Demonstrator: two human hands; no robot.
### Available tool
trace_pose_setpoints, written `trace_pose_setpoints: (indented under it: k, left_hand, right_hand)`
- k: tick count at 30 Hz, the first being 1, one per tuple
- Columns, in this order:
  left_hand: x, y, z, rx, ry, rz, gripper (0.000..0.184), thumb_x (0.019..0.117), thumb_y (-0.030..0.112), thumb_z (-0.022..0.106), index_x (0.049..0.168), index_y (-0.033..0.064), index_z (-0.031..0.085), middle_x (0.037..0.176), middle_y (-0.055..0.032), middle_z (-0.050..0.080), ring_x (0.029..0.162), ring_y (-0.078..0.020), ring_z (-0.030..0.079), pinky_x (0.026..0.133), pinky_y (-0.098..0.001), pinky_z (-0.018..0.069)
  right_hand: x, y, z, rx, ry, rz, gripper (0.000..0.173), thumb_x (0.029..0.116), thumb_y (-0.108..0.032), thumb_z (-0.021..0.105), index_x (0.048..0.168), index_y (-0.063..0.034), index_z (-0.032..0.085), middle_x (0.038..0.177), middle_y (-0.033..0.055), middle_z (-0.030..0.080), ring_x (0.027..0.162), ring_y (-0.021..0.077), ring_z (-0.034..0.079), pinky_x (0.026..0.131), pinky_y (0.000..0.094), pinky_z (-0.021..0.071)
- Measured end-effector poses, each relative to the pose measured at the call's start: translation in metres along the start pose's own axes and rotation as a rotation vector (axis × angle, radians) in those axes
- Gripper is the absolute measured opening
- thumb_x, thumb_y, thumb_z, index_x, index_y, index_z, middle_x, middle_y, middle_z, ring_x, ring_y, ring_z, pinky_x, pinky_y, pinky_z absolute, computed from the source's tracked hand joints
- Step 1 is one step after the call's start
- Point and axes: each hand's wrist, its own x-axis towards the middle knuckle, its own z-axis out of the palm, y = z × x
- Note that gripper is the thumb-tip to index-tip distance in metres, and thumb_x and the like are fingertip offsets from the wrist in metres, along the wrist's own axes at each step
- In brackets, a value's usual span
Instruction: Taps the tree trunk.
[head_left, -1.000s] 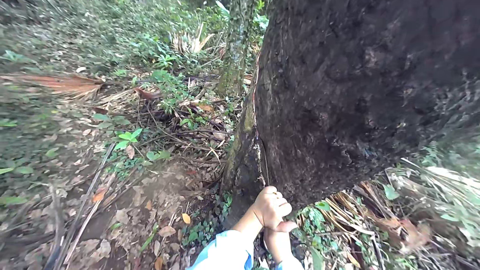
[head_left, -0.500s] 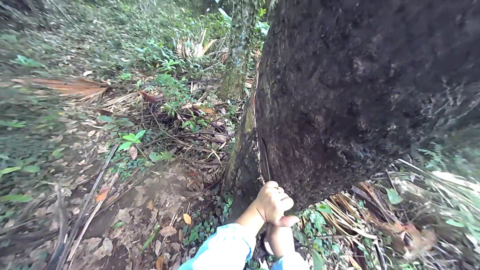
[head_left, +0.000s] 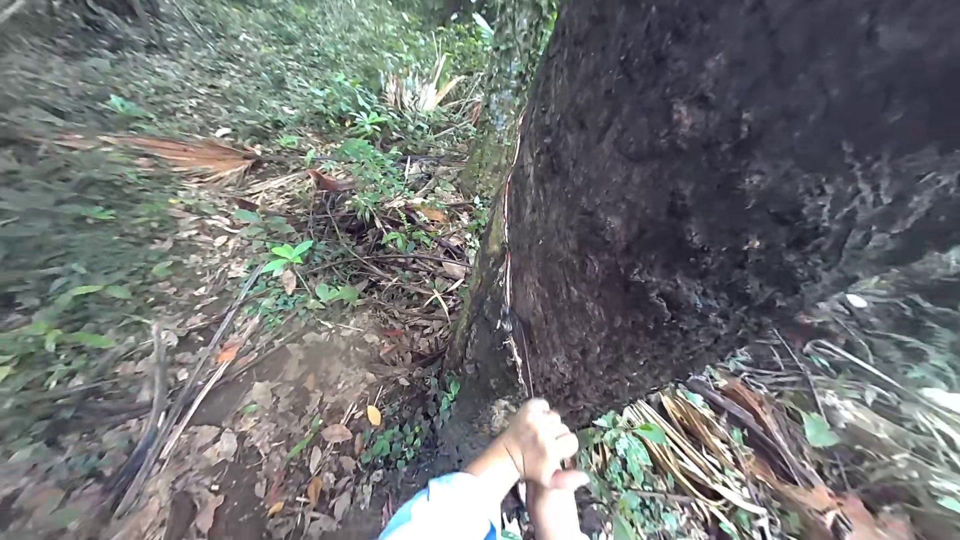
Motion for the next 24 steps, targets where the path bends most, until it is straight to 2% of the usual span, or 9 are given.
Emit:
trace_pose_setpoints:
  k: [3, 6, 8, 11, 13, 15, 18, 21, 24]
  left_hand:
    - [0.019, -0.021, 0.005, 0.047, 0.051, -0.008, 0.066, 0.1008, 0.061, 0.029, 0.060, 0.0144, 0.053, 0.052, -0.0037, 0.053, 0.053, -0.0220, 0.056, 0.071, -0.0389, 0.0484]
    - [0.000, 0.005, 0.020, 0.105, -0.073, -0.070, 0.062, 0.0976, 0.059, 0.035, 0.063, 0.0131, 0.060, 0.056, -0.0044, 0.059, 0.057, -0.0231, 0.062, 0.070, -0.0418, 0.0510]
    - [-0.013, 0.021, 0.025, 0.110, -0.102, -0.080, 0.061, 0.0957, 0.060, 0.036, 0.062, 0.0142, 0.059, 0.056, -0.0036, 0.059, 0.057, -0.0222, 0.062, 0.070, -0.0409, 0.0499]
    - [0.002, 0.007, 0.019, 0.122, -0.037, -0.057, 0.064, 0.0983, 0.060, 0.032, 0.061, 0.0143, 0.055, 0.053, -0.0038, 0.055, 0.054, -0.0222, 0.059, 0.071, -0.0398, 0.0499]
    - [0.013, -0.012, 0.019, 0.147, -0.014, -0.040, 0.061, 0.0986, 0.057, 0.034, 0.062, 0.0132, 0.055, 0.053, -0.0043, 0.055, 0.054, -0.0228, 0.058, 0.071, -0.0401, 0.0493]
    - [0.003, -0.008, 0.028, 0.178, -0.071, -0.055, 0.057, 0.0958, 0.055, 0.039, 0.064, 0.0125, 0.060, 0.057, -0.0048, 0.060, 0.058, -0.0235, 0.062, 0.072, -0.0415, 0.0507]
    - [-0.020, 0.012, 0.034, 0.168, -0.121, -0.059, 0.055, 0.0943, 0.056, 0.041, 0.064, 0.0146, 0.060, 0.057, -0.0027, 0.059, 0.059, -0.0221, 0.061, 0.072, -0.0400, 0.0485]
    - [-0.009, -0.001, 0.028, 0.160, -0.055, -0.021, 0.060, 0.0984, 0.057, 0.034, 0.062, 0.0146, 0.056, 0.054, -0.0029, 0.055, 0.055, -0.0219, 0.058, 0.072, -0.0389, 0.0489]
    - [-0.008, -0.012, 0.033, 0.194, -0.055, -0.026, 0.059, 0.0975, 0.057, 0.036, 0.063, 0.0134, 0.057, 0.055, -0.0035, 0.056, 0.056, -0.0224, 0.059, 0.073, -0.0393, 0.0484]
  right_hand:
    - [0.033, -0.010, -0.010, 0.062, -0.020, 0.063, 0.034, 0.1018, -0.015, 0.051, 0.126, 0.0073, 0.063, 0.115, 0.0317, 0.068, 0.112, 0.0474, 0.066, 0.097, 0.0651, 0.0499]
    - [0.029, 0.023, -0.004, -0.036, -0.105, 0.070, 0.037, 0.0998, -0.012, 0.058, 0.131, 0.0081, 0.061, 0.124, 0.0340, 0.065, 0.118, 0.0504, 0.063, 0.102, 0.0658, 0.0470]
    - [0.012, 0.041, 0.001, -0.077, -0.110, 0.021, 0.036, 0.0978, -0.009, 0.060, 0.128, 0.0100, 0.063, 0.121, 0.0352, 0.066, 0.115, 0.0524, 0.064, 0.099, 0.0670, 0.0479]
    - [0.020, 0.025, -0.007, -0.081, -0.050, -0.065, 0.031, 0.0979, -0.006, 0.059, 0.123, 0.0114, 0.064, 0.115, 0.0350, 0.068, 0.108, 0.0518, 0.067, 0.093, 0.0658, 0.0521]
    - [0.044, 0.014, -0.010, -0.081, -0.073, -0.032, 0.032, 0.1007, -0.008, 0.054, 0.127, 0.0096, 0.062, 0.119, 0.0333, 0.067, 0.111, 0.0495, 0.067, 0.096, 0.0637, 0.0518]
    - [0.051, 0.030, 0.000, -0.002, -0.108, 0.036, 0.035, 0.1015, -0.009, 0.054, 0.131, 0.0081, 0.061, 0.124, 0.0328, 0.065, 0.120, 0.0482, 0.063, 0.103, 0.0633, 0.0469]
    - [0.032, 0.052, 0.012, -0.020, -0.135, 0.077, 0.036, 0.0995, -0.012, 0.059, 0.130, 0.0072, 0.062, 0.123, 0.0324, 0.066, 0.120, 0.0474, 0.063, 0.105, 0.0622, 0.0466]
    - [0.036, 0.037, 0.008, -0.064, -0.050, -0.044, 0.031, 0.0970, -0.008, 0.061, 0.123, 0.0096, 0.066, 0.116, 0.0321, 0.069, 0.112, 0.0478, 0.067, 0.098, 0.0621, 0.0514]
    - [0.055, 0.039, 0.016, 0.015, -0.059, -0.003, 0.037, 0.0988, -0.009, 0.058, 0.130, 0.0092, 0.061, 0.123, 0.0331, 0.066, 0.119, 0.0482, 0.063, 0.103, 0.0637, 0.0468]
